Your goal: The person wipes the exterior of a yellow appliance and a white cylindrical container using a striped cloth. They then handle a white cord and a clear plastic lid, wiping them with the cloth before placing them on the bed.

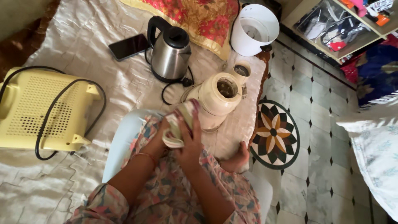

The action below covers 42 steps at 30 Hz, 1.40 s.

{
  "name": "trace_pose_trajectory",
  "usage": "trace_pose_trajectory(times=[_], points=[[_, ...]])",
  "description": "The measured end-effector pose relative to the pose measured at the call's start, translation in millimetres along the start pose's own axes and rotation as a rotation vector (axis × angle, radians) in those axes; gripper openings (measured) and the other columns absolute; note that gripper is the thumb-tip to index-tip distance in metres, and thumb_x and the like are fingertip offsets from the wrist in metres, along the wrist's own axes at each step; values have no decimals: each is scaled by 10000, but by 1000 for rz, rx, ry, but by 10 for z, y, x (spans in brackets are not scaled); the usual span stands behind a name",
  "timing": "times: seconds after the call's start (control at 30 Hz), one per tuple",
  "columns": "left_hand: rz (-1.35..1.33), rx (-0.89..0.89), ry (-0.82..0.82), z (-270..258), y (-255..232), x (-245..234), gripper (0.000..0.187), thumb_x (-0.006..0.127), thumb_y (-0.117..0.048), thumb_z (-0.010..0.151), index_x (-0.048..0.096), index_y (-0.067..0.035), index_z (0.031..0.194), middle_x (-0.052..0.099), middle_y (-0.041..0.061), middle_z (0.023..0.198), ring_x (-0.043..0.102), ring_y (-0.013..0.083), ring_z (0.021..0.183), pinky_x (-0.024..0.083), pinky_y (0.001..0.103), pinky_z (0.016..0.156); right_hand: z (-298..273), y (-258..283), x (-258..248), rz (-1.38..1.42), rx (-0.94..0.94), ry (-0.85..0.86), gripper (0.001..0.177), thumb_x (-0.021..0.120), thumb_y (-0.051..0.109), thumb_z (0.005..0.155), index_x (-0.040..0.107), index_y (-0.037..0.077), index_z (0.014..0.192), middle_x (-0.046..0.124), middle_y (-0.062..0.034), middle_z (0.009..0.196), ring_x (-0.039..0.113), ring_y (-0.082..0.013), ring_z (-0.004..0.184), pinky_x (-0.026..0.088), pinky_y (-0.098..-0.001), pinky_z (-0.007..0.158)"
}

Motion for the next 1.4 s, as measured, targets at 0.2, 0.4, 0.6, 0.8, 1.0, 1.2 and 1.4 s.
trace_pose_trajectory(times=[0.2, 0.4, 0.6, 0.8, 1.0, 1.2, 1.4], points=[[25, -92, 76, -158, -321, 244, 283, 550, -138, 984, 616, -15, 1231, 717, 74, 994, 639, 170, 748, 497, 322, 584, 756, -238, 123, -133, 209, 353, 683, 893, 211, 673, 657, 51, 1294, 696, -195, 1197, 707, -344, 1025, 555, -384, 888], [176, -90, 227, -216, -181, 285, 250, 602, -208, 1003, 604, -42, 1191, 699, 86, 944, 627, 202, 711, 493, 326, 527, 708, -1113, 363, 541, 510, 667, 372, 874, 187, 802, 744, 2, 1097, 783, -76, 974, 718, -154, 847, 576, -310, 775], [-156, -204, 219, -108, 297, -30, 254, 664, -227, 936, 645, -79, 1142, 710, 39, 979, 692, 175, 798, 566, 324, 595, -2, -1744, 622, 781, 681, 64, 318, 792, 174, 882, 687, 29, 1145, 736, -4, 1034, 672, -98, 923, 524, -255, 802], [-336, -203, 187, -47, 397, -79, 254, 627, -227, 931, 649, -86, 1141, 712, 39, 967, 686, 189, 797, 564, 342, 618, -276, -691, 390, 413, 252, -61, 507, 742, 83, 913, 540, -48, 1358, 640, -186, 1219, 615, -240, 1108, 517, -355, 953], [-362, -206, 153, -98, 231, 6, 260, 590, -227, 925, 653, -94, 1140, 714, 38, 956, 680, 202, 796, 561, 360, 642, 365, -90, 187, 33, -27, -42, 778, 805, 77, 753, 491, -11, 1459, 551, -256, 1439, 535, -331, 1345, 464, -432, 1093], [-208, -135, 93, 121, 45, 210, 273, 553, -226, 920, 658, -101, 1138, 717, 38, 944, 674, 216, 795, 558, 379, 665, 702, -1065, 346, 505, 476, 476, 610, 883, 109, 789, 650, -31, 1335, 771, -128, 1144, 727, -196, 1013, 589, -342, 914], [-165, 23, 142, 365, 528, 108, 257, 560, -225, 1026, 664, -29, 1157, 636, 68, 867, 581, 230, 720, 485, 402, 624, 294, -2138, 584, 758, 864, 413, 489, 810, 227, 852, 654, 57, 1282, 714, -66, 1134, 674, -166, 984, 543, -343, 838]])
Point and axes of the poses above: each hand's wrist, its own z-axis towards the middle knuckle, its own x-axis out of the palm, y = z × x, the point moved 6 cm from there along z, towards the middle knuckle
